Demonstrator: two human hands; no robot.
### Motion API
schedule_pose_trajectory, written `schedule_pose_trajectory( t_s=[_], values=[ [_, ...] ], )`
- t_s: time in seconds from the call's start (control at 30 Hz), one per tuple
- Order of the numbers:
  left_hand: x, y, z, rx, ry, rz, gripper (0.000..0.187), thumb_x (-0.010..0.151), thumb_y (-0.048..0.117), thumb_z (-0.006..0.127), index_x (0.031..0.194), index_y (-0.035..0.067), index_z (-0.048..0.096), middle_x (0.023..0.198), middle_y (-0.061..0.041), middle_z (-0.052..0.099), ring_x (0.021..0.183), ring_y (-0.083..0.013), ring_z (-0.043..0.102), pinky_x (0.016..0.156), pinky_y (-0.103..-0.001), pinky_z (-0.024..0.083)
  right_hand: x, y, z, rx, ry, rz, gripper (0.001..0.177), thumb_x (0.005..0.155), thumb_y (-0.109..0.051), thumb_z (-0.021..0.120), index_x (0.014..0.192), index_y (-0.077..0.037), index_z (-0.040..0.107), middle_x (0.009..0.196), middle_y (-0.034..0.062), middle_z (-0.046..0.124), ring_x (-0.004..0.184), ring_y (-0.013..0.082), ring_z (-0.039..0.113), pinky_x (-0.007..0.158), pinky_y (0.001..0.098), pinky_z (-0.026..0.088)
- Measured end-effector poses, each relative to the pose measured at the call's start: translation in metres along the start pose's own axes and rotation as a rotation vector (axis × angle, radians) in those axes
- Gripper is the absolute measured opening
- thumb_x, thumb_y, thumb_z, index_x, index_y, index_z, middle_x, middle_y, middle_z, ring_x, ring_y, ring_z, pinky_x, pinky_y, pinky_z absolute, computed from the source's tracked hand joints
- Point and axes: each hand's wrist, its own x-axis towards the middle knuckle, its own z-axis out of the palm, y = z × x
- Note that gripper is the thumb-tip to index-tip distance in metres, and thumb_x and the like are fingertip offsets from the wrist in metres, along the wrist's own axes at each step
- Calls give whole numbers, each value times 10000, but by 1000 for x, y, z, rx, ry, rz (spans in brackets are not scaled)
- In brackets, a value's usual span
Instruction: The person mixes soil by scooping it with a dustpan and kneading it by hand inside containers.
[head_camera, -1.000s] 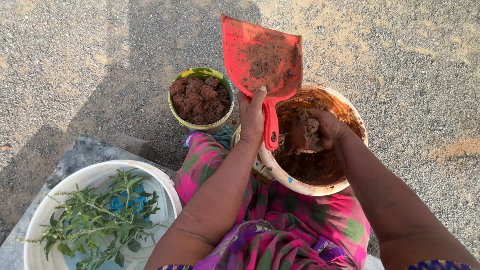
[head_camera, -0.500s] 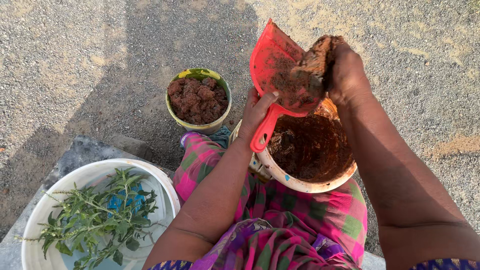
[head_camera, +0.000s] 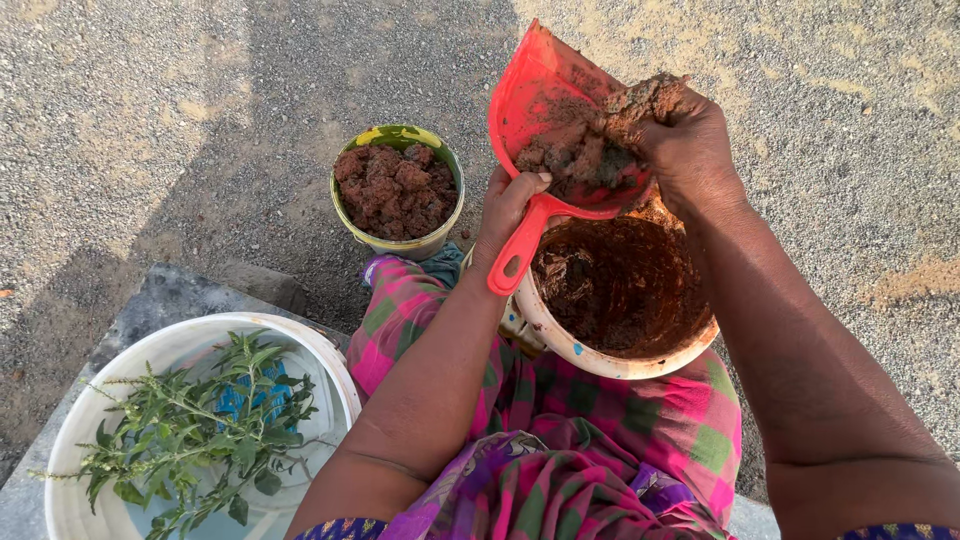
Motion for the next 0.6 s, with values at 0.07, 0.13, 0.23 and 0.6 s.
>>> schedule_pose_trajectory(
  t_s=[0.07,0.13,0.23,0.6],
  values=[
    [-4,3,2,18,7,-17,483,851,156,645,1315,120,513,1141,-94,570,880,-190,706,699,-429,678,1,2,-3,46,33,-23,326,891,141,605,1175,6,692,1088,135,751,978,184,748,858,348,668],
    [-1,5,1,23,-4,-48,489,868,184,646,1327,114,492,1120,-106,573,827,-225,699,696,-430,691,-1,-1,-4,45,55,-105,257,929,157,650,1143,18,682,1091,119,748,1003,184,755,892,341,669],
    [-1,7,2,-33,-2,-10,485,862,177,629,1314,106,467,1106,-109,578,831,-264,720,703,-445,684,-14,-17,-11,112,-38,-173,285,948,126,733,1183,-11,649,1141,91,727,1065,172,744,982,348,668],
    [-17,-5,12,-202,58,324,415,925,50,618,1324,61,504,1115,-77,567,907,-175,624,780,-368,568,-2,237,-30,-1095,-943,440,307,868,-185,638,1122,-134,802,1044,68,816,991,212,759,875,385,593]
  ],
)
